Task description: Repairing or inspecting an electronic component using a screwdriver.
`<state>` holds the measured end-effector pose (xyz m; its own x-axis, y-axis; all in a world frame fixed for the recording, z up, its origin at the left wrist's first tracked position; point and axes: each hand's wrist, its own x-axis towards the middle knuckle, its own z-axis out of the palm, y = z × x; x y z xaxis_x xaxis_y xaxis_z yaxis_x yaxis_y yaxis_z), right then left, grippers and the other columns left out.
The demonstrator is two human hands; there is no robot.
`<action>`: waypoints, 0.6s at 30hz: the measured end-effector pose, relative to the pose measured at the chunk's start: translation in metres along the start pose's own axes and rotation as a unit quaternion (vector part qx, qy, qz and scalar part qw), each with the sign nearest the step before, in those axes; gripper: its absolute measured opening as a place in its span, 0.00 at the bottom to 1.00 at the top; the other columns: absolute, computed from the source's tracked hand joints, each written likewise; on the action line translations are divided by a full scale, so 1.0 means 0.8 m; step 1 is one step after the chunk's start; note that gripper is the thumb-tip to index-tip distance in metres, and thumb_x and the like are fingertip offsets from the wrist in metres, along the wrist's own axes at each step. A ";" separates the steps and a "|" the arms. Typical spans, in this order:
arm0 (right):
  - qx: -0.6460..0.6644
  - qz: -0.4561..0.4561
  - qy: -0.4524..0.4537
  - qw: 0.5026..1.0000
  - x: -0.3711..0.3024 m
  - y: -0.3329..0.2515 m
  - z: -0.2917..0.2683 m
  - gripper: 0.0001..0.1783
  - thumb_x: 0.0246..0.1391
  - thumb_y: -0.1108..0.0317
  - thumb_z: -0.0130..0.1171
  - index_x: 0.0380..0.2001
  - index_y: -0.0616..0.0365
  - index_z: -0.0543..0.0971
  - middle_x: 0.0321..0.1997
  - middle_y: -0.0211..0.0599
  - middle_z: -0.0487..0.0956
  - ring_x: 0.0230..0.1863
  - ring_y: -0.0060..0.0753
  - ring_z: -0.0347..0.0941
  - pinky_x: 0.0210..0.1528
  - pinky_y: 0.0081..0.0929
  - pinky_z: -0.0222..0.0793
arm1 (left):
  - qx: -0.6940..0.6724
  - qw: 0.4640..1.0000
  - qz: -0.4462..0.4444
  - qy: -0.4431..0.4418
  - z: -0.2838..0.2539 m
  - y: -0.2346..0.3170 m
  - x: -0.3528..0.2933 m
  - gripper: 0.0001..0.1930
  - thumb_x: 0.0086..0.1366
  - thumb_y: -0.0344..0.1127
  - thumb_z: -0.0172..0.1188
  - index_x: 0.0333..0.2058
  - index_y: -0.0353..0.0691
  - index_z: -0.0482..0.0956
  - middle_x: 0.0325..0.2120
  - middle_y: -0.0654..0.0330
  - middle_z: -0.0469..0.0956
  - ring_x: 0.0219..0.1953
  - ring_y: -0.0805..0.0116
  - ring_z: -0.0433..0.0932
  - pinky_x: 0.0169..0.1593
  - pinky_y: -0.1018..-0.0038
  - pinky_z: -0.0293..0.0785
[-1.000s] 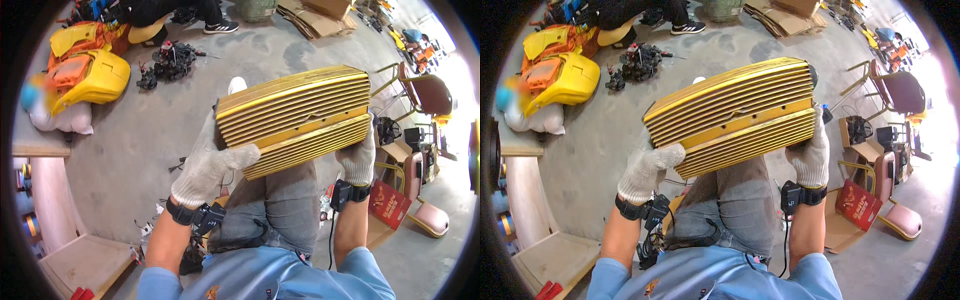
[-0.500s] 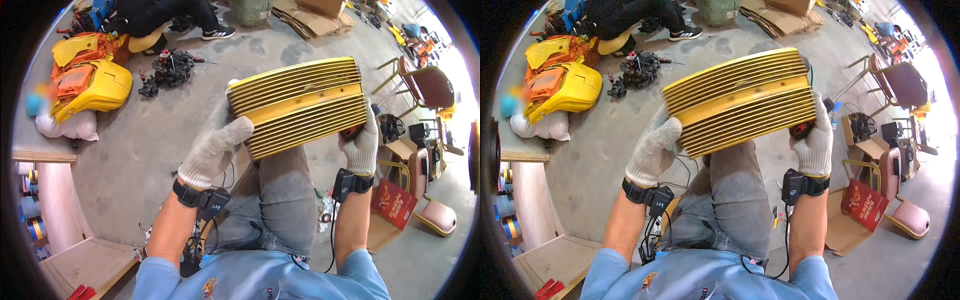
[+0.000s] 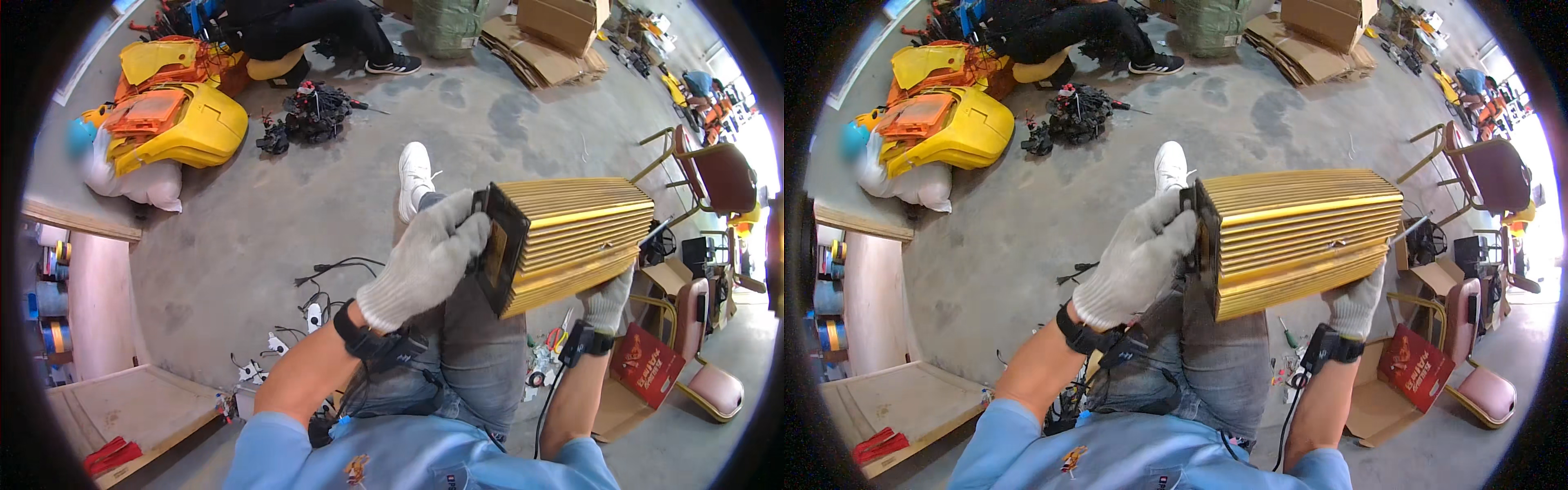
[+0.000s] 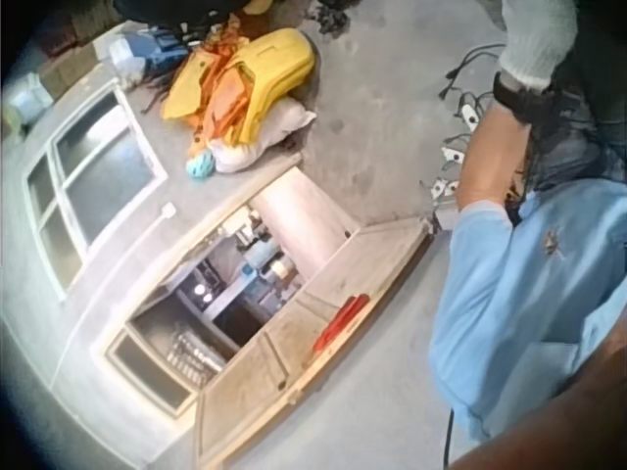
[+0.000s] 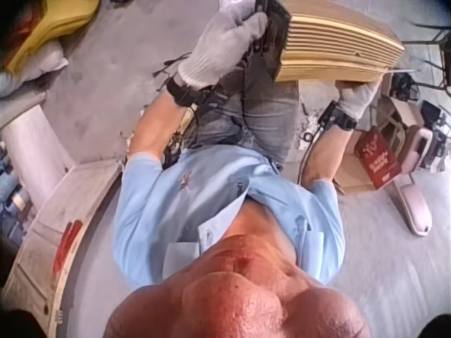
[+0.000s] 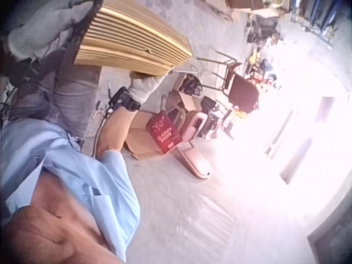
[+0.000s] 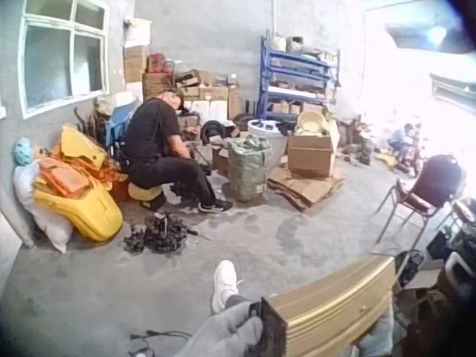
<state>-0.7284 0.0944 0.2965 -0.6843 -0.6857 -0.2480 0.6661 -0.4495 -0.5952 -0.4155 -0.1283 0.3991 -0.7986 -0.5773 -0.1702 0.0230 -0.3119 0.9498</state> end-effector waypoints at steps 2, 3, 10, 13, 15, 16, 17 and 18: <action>-0.007 -0.027 -0.084 0.996 -0.025 0.006 0.013 0.35 0.69 0.40 0.55 0.68 0.53 0.73 0.69 0.40 0.77 0.64 0.44 0.77 0.69 0.50 0.73 | -0.016 1.000 0.020 0.002 0.007 0.015 -0.010 0.14 0.78 0.32 0.49 0.53 0.31 0.78 0.39 0.69 0.77 0.39 0.81 0.71 0.45 0.79 0.72; -0.053 -0.077 -0.069 0.993 -0.026 0.009 0.025 0.33 0.69 0.40 0.57 0.66 0.51 0.75 0.67 0.38 0.79 0.63 0.43 0.78 0.68 0.51 0.74 | 0.060 0.998 0.021 0.006 0.002 0.022 -0.009 0.13 0.78 0.32 0.49 0.51 0.31 0.79 0.35 0.70 0.76 0.37 0.81 0.69 0.42 0.79 0.70; -0.049 -0.075 0.007 0.996 -0.019 0.013 0.091 0.24 0.69 0.49 0.61 0.58 0.53 0.80 0.58 0.33 0.84 0.58 0.35 0.81 0.61 0.38 0.80 | 0.058 0.990 -0.002 0.126 -0.004 -0.004 0.027 0.13 0.77 0.35 0.53 0.36 0.32 0.79 0.26 0.66 0.74 0.30 0.77 0.69 0.35 0.72 0.68; -0.043 -0.049 0.031 0.997 -0.009 0.014 0.123 0.18 0.68 0.53 0.64 0.51 0.54 0.82 0.49 0.31 0.87 0.47 0.30 0.86 0.50 0.30 0.85 | 0.067 0.989 -0.012 0.129 -0.011 0.001 0.035 0.14 0.78 0.36 0.53 0.35 0.34 0.80 0.26 0.70 0.72 0.30 0.80 0.67 0.35 0.75 0.66; -0.024 -0.026 0.032 0.999 0.004 0.003 0.093 0.19 0.69 0.53 0.62 0.53 0.55 0.82 0.51 0.34 0.87 0.49 0.33 0.86 0.51 0.33 0.86 | 0.110 0.988 -0.002 0.107 -0.013 -0.002 0.039 0.15 0.79 0.38 0.53 0.35 0.34 0.80 0.27 0.71 0.71 0.31 0.81 0.65 0.34 0.76 0.65; -0.006 0.007 0.027 1.000 0.005 0.002 0.092 0.21 0.70 0.52 0.59 0.54 0.57 0.81 0.52 0.37 0.87 0.51 0.36 0.86 0.52 0.36 0.87 | 0.112 0.988 -0.003 0.102 -0.011 0.000 0.039 0.15 0.79 0.38 0.53 0.35 0.34 0.80 0.27 0.71 0.71 0.31 0.81 0.65 0.34 0.76 0.65; -0.015 -0.004 0.041 0.999 0.004 0.006 0.090 0.20 0.71 0.53 0.59 0.54 0.58 0.81 0.53 0.38 0.86 0.51 0.35 0.86 0.53 0.36 0.86 | 0.135 0.986 -0.014 0.100 -0.012 0.001 0.038 0.15 0.79 0.38 0.52 0.38 0.34 0.81 0.28 0.70 0.73 0.31 0.82 0.67 0.35 0.77 0.66; -0.014 -0.007 0.043 0.999 0.001 0.010 0.091 0.20 0.71 0.53 0.59 0.54 0.58 0.81 0.53 0.38 0.86 0.51 0.35 0.86 0.53 0.36 0.86 | 0.157 0.982 -0.025 0.098 -0.013 0.001 0.038 0.15 0.80 0.39 0.52 0.40 0.33 0.81 0.30 0.70 0.75 0.32 0.82 0.69 0.36 0.78 0.68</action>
<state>-0.7018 0.0485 0.3470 -0.7175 -0.6271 -0.3033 0.6486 -0.4425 -0.6193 -0.4332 -0.1537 0.3918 -0.6618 -0.7112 -0.2369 -0.2250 -0.1130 0.9678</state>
